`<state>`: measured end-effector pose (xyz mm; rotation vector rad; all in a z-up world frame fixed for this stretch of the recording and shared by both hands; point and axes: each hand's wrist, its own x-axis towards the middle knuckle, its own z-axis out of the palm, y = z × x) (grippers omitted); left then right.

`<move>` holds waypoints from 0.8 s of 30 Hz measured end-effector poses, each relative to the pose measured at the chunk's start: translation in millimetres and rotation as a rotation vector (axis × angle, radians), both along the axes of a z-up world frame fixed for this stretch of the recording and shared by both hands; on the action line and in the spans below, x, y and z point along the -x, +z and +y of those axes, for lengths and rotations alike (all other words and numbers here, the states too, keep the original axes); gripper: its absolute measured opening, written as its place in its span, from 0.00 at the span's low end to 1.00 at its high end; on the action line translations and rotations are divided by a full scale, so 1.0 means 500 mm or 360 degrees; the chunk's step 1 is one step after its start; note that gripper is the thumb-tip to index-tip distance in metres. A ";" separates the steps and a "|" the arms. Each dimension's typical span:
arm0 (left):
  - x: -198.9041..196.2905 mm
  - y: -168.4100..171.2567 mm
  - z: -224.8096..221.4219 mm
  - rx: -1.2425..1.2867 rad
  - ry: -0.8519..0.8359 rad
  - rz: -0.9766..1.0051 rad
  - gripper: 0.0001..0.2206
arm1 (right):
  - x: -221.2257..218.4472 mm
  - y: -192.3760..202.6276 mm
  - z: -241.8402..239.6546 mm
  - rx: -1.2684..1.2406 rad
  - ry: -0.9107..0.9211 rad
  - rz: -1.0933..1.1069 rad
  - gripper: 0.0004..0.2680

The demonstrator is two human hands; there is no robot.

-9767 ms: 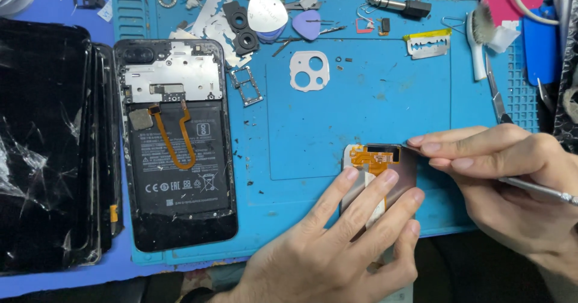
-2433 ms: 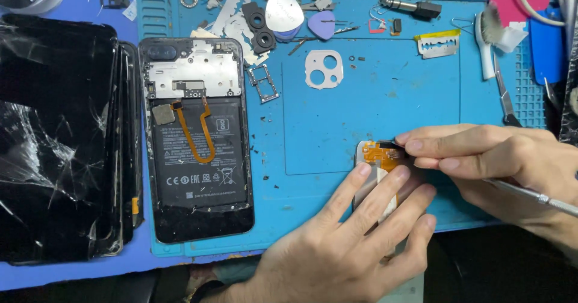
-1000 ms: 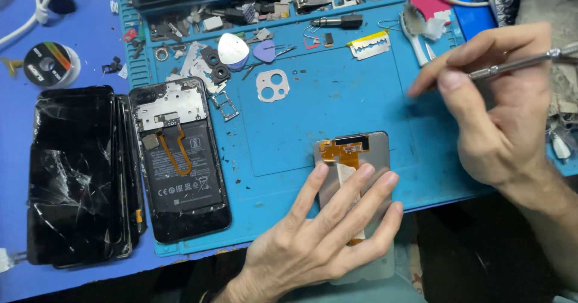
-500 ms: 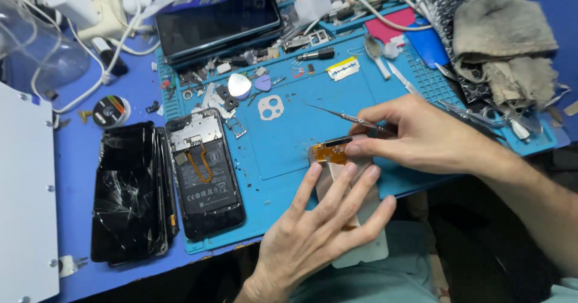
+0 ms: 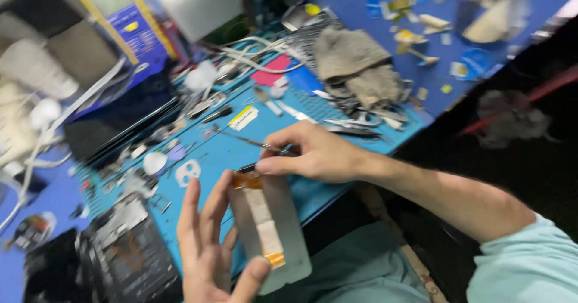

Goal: Cleaning and preparing a smartphone screen component for repair using a spudger and cotton swab

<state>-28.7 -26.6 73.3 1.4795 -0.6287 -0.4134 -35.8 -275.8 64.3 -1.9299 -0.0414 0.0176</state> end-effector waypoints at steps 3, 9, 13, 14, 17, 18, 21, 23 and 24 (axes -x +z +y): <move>-0.028 -0.030 -0.080 0.0313 -0.0033 0.0123 0.42 | 0.012 -0.016 -0.024 -0.0109 -0.0096 -0.0198 0.08; -0.033 -0.018 -0.137 0.0138 0.0472 0.0391 0.37 | 0.019 -0.015 -0.034 -0.0394 -0.0084 -0.0282 0.08; -0.028 0.011 -0.131 -0.0243 0.0386 0.0817 0.29 | 0.028 0.020 -0.012 -0.0340 0.0044 -0.0179 0.09; -0.024 0.002 -0.131 -0.0224 0.0288 0.0742 0.27 | 0.034 0.022 -0.013 -0.0449 0.0046 -0.0096 0.08; -0.024 0.008 -0.120 -0.0244 0.0200 0.0809 0.26 | 0.018 0.009 -0.019 -0.0112 0.0014 -0.0189 0.08; -0.021 0.022 -0.122 -0.0247 0.0229 0.0813 0.26 | 0.016 0.014 -0.017 -0.0123 0.0041 -0.0186 0.08; -0.024 0.029 -0.112 -0.0300 0.0291 0.1066 0.25 | 0.009 0.025 -0.016 0.0150 0.0073 -0.0171 0.07; -0.034 -0.011 -0.085 -0.0056 -0.0010 0.0881 0.20 | -0.001 0.029 -0.020 0.0393 0.0118 -0.0353 0.06; -0.033 -0.027 -0.082 -0.0055 0.0079 0.0874 0.20 | 0.001 0.039 -0.018 0.0361 0.0198 -0.0373 0.06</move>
